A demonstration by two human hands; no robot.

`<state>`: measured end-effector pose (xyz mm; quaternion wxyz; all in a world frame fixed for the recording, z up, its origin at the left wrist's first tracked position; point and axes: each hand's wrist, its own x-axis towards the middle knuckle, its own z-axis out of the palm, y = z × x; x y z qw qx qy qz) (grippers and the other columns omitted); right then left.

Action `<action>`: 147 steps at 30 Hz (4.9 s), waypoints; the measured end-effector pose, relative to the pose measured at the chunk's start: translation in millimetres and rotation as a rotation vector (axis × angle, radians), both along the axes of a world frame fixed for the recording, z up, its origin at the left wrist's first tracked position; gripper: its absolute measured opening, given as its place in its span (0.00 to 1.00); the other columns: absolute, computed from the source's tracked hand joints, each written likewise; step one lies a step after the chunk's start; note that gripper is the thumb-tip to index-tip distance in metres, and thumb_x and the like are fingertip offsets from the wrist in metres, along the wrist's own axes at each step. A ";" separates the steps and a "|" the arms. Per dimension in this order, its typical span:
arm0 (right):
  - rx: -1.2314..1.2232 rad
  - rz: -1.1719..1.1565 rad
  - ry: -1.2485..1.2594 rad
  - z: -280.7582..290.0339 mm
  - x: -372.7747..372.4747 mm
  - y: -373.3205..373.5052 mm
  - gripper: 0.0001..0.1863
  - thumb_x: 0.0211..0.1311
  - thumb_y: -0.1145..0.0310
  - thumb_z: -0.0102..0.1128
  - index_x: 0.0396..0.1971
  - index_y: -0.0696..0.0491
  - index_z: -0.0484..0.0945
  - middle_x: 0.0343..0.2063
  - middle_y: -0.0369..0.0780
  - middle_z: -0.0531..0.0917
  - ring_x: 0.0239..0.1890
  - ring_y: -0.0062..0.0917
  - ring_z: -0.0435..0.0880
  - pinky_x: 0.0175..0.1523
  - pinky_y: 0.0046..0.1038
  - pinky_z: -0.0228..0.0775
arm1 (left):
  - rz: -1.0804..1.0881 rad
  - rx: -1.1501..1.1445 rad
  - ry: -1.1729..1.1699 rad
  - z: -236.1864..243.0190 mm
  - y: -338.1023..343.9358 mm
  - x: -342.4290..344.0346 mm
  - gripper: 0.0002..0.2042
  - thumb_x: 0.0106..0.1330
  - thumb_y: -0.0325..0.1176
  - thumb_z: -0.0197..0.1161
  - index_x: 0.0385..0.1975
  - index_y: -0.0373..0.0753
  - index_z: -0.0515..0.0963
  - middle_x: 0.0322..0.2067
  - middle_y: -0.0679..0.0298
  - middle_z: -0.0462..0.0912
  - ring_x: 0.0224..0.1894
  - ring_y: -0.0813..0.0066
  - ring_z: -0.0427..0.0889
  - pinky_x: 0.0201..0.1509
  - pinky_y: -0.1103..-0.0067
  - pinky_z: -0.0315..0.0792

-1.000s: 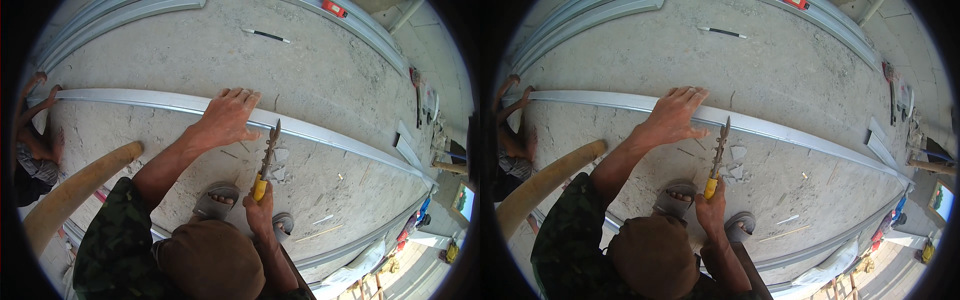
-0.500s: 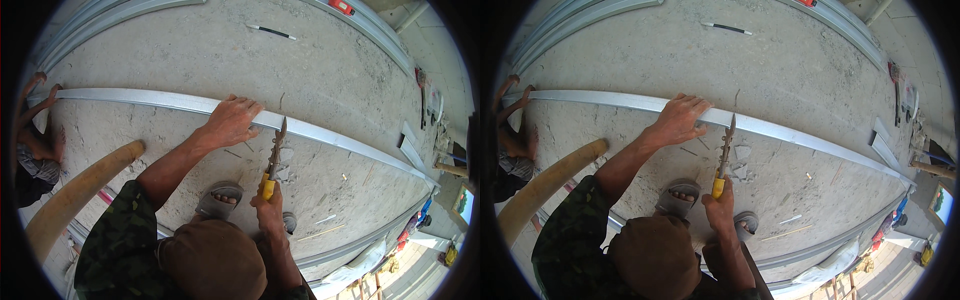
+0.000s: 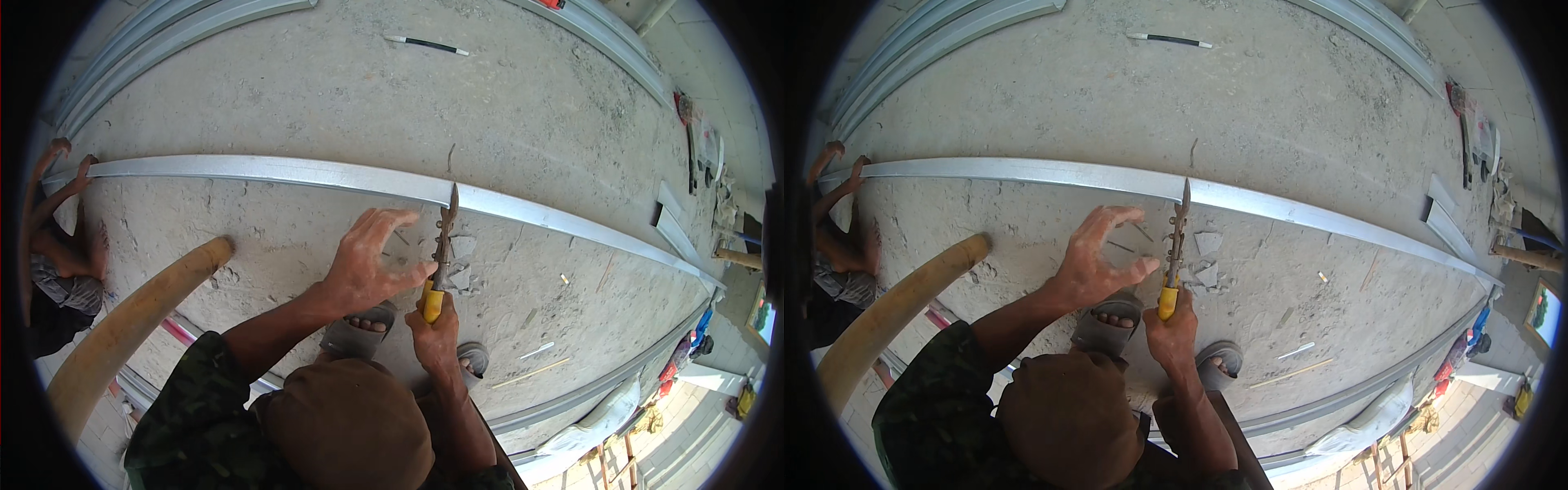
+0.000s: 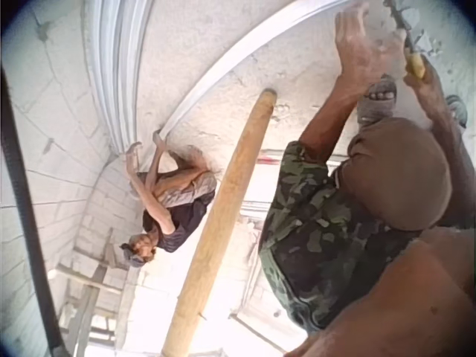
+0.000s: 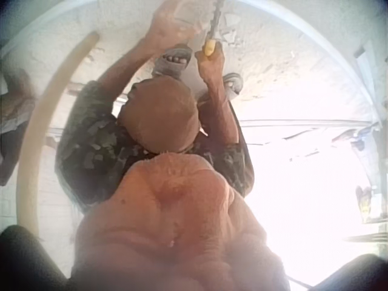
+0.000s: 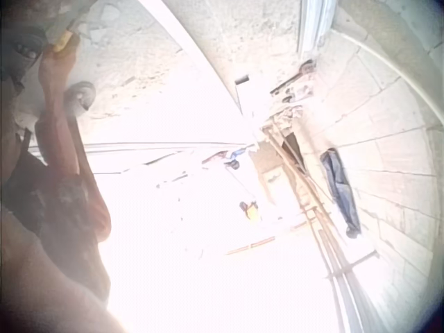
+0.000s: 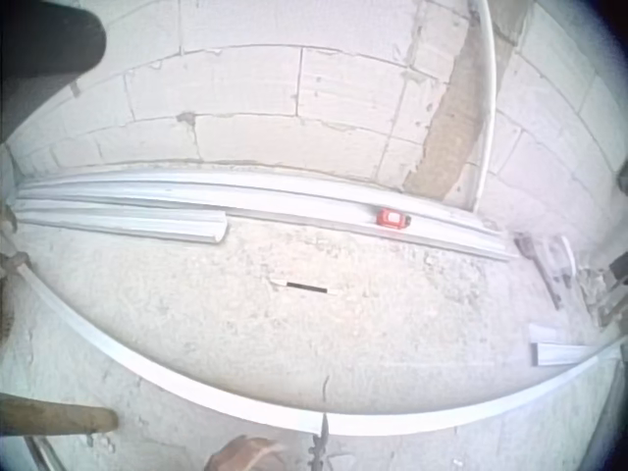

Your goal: The person measures and marks a long metal track using a tape measure and a marker before cutting into the side of it with shears.

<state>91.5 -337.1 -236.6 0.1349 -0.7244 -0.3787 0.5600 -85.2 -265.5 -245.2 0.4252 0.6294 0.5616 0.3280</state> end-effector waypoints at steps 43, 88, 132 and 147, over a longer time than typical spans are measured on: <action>-0.102 -0.127 0.201 43.4 -11.6 14.7 0.18 0.41 0.76 0.58 0.38 0.57 0.69 0.29 0.37 0.71 0.30 0.23 0.70 0.36 0.26 0.66 | -0.228 0.158 0.617 -30.8 72.4 -14.1 0.22 0.49 0.36 0.73 0.43 0.35 0.75 0.38 0.54 0.81 0.46 0.57 0.81 0.52 0.65 0.72; 0.063 0.003 -0.015 11.2 -10.8 -3.3 0.12 0.50 0.75 0.59 0.35 0.60 0.70 0.23 0.40 0.76 0.25 0.27 0.75 0.33 0.29 0.69 | -0.283 0.308 0.640 -35.7 65.5 -19.6 0.22 0.45 0.26 0.71 0.43 0.33 0.77 0.36 0.53 0.83 0.41 0.59 0.83 0.47 0.68 0.76; -0.236 0.042 0.177 41.7 23.1 10.2 0.23 0.46 0.70 0.60 0.45 0.60 0.69 0.28 0.40 0.73 0.27 0.26 0.72 0.28 0.30 0.64 | -0.361 -0.041 0.699 -34.1 137.1 -21.1 0.16 0.56 0.35 0.59 0.44 0.37 0.82 0.34 0.49 0.84 0.38 0.53 0.83 0.45 0.65 0.75; -0.278 0.109 0.105 53.3 14.4 10.8 0.36 0.44 0.70 0.61 0.56 0.66 0.62 0.38 0.48 0.74 0.41 0.36 0.73 0.49 0.32 0.66 | -0.337 0.032 0.681 -34.4 119.9 -23.3 0.15 0.56 0.29 0.63 0.44 0.35 0.80 0.34 0.53 0.84 0.37 0.58 0.84 0.44 0.67 0.76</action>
